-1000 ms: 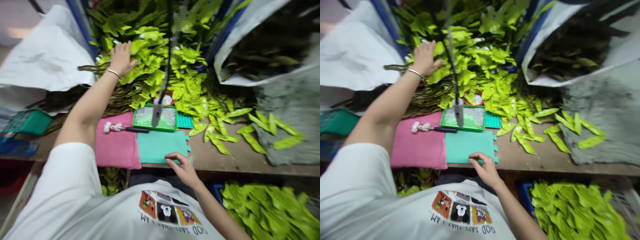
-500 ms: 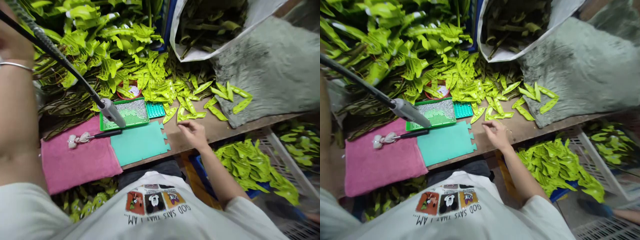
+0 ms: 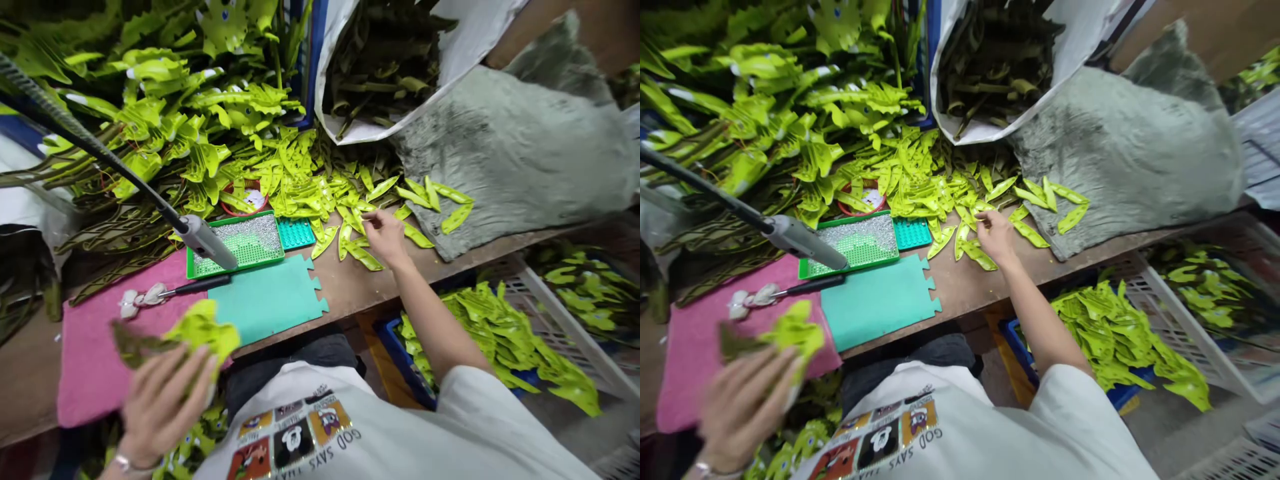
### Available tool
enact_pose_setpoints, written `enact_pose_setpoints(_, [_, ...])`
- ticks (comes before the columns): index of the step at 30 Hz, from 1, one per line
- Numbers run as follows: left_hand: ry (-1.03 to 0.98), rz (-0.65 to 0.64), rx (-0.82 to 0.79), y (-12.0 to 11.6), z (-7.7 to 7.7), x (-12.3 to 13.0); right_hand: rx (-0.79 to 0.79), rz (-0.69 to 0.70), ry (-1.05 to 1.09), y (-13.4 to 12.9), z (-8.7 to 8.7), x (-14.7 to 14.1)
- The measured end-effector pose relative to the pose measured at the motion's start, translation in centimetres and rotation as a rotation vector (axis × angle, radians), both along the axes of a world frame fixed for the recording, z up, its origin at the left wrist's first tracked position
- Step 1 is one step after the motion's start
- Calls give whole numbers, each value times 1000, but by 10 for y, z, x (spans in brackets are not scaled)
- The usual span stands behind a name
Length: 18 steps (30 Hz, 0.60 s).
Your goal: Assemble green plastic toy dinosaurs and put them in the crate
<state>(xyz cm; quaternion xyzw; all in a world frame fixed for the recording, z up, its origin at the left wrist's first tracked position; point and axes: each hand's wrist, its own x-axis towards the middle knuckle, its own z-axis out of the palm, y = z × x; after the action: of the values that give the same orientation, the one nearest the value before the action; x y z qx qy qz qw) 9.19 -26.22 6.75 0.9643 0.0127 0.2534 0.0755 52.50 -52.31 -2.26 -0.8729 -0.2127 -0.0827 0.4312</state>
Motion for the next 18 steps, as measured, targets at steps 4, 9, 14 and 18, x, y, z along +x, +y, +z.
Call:
enact_pose_setpoints(4, [-99,-98,156,-56,-52,67,-60,25,5,19,6,26])
enact_pose_setpoints(9, [29,70,93,-93,-95,125,-143,407,8,68,0,-1])
enact_pose_setpoints(14, [208,89,-98,-104,-102,140,-360,387,-72,104,-24,-20])
enact_pose_setpoints(18, [159,-8,-109,-85,-87,117,-469,278,-78,112,-43,-11])
